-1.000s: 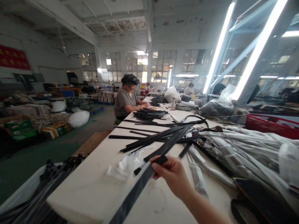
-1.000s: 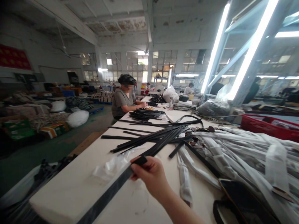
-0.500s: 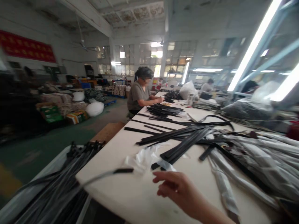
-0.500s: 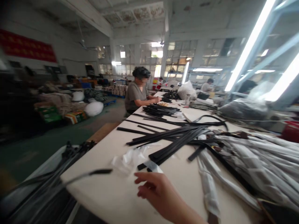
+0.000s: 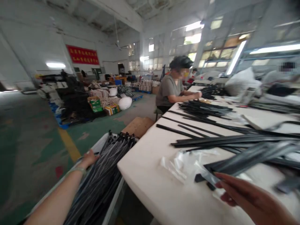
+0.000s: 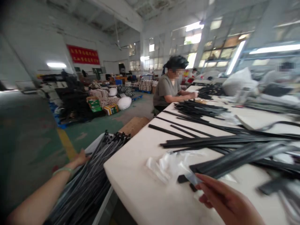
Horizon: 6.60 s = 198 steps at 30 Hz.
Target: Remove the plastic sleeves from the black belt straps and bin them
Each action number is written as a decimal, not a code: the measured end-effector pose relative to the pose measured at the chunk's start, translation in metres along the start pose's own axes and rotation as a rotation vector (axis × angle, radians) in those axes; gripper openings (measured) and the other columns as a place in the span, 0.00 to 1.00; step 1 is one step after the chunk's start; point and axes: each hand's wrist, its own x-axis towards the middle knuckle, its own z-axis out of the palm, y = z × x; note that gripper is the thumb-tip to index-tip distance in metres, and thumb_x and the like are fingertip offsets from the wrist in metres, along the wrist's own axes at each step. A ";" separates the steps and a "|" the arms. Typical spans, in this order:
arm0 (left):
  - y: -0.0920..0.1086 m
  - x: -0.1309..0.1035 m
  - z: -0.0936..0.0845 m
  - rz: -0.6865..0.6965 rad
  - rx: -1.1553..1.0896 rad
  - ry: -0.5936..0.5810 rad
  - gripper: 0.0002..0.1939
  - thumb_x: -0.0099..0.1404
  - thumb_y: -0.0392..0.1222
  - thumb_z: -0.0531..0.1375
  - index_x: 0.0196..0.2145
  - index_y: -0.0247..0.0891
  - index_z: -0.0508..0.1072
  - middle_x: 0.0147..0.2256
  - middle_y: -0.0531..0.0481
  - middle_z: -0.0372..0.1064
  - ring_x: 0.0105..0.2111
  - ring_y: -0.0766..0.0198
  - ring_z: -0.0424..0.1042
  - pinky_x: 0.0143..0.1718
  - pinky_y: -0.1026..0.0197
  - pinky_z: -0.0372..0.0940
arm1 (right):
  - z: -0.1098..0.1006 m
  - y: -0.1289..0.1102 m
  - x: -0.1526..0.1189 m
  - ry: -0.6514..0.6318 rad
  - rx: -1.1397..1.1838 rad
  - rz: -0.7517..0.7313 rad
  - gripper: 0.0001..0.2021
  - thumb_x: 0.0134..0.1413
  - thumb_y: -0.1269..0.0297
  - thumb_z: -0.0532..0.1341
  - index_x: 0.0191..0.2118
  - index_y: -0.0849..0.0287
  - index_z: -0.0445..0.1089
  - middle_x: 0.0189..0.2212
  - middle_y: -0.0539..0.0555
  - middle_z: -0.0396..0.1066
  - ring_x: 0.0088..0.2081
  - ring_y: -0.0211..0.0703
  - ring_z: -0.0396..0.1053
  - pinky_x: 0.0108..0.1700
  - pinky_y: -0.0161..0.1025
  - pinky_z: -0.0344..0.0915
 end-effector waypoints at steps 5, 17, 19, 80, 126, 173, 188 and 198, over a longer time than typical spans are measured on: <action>0.073 0.017 0.027 0.357 0.103 0.049 0.27 0.62 0.47 0.50 0.56 0.31 0.54 0.58 0.35 0.56 0.60 0.40 0.52 0.56 0.45 0.54 | -0.039 -0.021 0.021 0.122 -0.460 -0.030 0.14 0.55 0.57 0.56 0.43 0.54 0.75 0.36 0.57 0.75 0.29 0.47 0.74 0.31 0.41 0.73; 0.320 -0.209 0.131 1.478 0.242 -0.732 0.19 0.54 0.41 0.66 0.44 0.36 0.71 0.45 0.39 0.70 0.48 0.48 0.67 0.49 0.52 0.61 | -0.014 -0.036 0.016 -0.126 -0.331 -0.274 0.16 0.47 0.78 0.60 0.44 0.60 0.71 0.40 0.58 0.72 0.44 0.49 0.68 0.47 0.42 0.63; 0.329 -0.224 0.151 1.412 0.233 -0.785 0.16 0.53 0.41 0.66 0.41 0.37 0.71 0.40 0.41 0.71 0.43 0.49 0.70 0.43 0.54 0.63 | -0.017 -0.034 0.020 -0.052 -0.324 -0.236 0.12 0.48 0.81 0.56 0.34 0.61 0.72 0.33 0.56 0.71 0.37 0.45 0.68 0.40 0.39 0.64; 0.334 -0.178 0.161 0.899 -0.388 -0.452 0.16 0.51 0.39 0.62 0.40 0.38 0.73 0.21 0.59 0.59 0.21 0.68 0.59 0.24 0.66 0.55 | -0.041 -0.011 0.040 -0.216 -0.595 -0.268 0.23 0.59 0.66 0.58 0.60 0.59 0.60 0.61 0.60 0.56 0.62 0.58 0.51 0.61 0.58 0.52; 0.330 -0.191 0.166 0.909 -0.356 -0.885 0.13 0.48 0.36 0.64 0.33 0.37 0.68 0.19 0.61 0.62 0.21 0.69 0.62 0.28 0.64 0.57 | -0.060 -0.038 0.031 0.220 -0.601 -0.422 0.12 0.64 0.64 0.52 0.31 0.58 0.68 0.26 0.53 0.70 0.30 0.41 0.65 0.40 0.40 0.56; 0.325 -0.180 0.169 0.957 -0.303 -0.991 0.12 0.50 0.36 0.65 0.34 0.38 0.69 0.22 0.59 0.66 0.25 0.67 0.65 0.28 0.65 0.57 | -0.057 -0.034 0.031 0.252 -0.556 -0.417 0.12 0.65 0.64 0.52 0.32 0.58 0.68 0.26 0.51 0.70 0.31 0.40 0.65 0.42 0.40 0.51; 0.327 -0.198 0.164 0.935 -0.345 -1.019 0.13 0.56 0.38 0.63 0.41 0.40 0.73 0.32 0.53 0.77 0.34 0.62 0.75 0.38 0.64 0.64 | -0.069 -0.042 0.029 0.036 -0.781 -0.406 0.08 0.61 0.69 0.58 0.30 0.58 0.70 0.26 0.50 0.70 0.33 0.40 0.65 0.48 0.42 0.47; 0.328 -0.206 0.164 0.567 -0.491 -1.257 0.20 0.52 0.36 0.64 0.45 0.34 0.69 0.25 0.49 0.76 0.29 0.60 0.75 0.30 0.65 0.64 | -0.064 -0.036 0.031 0.422 -0.664 -0.124 0.11 0.61 0.57 0.57 0.32 0.59 0.69 0.32 0.56 0.69 0.38 0.47 0.65 0.45 0.44 0.56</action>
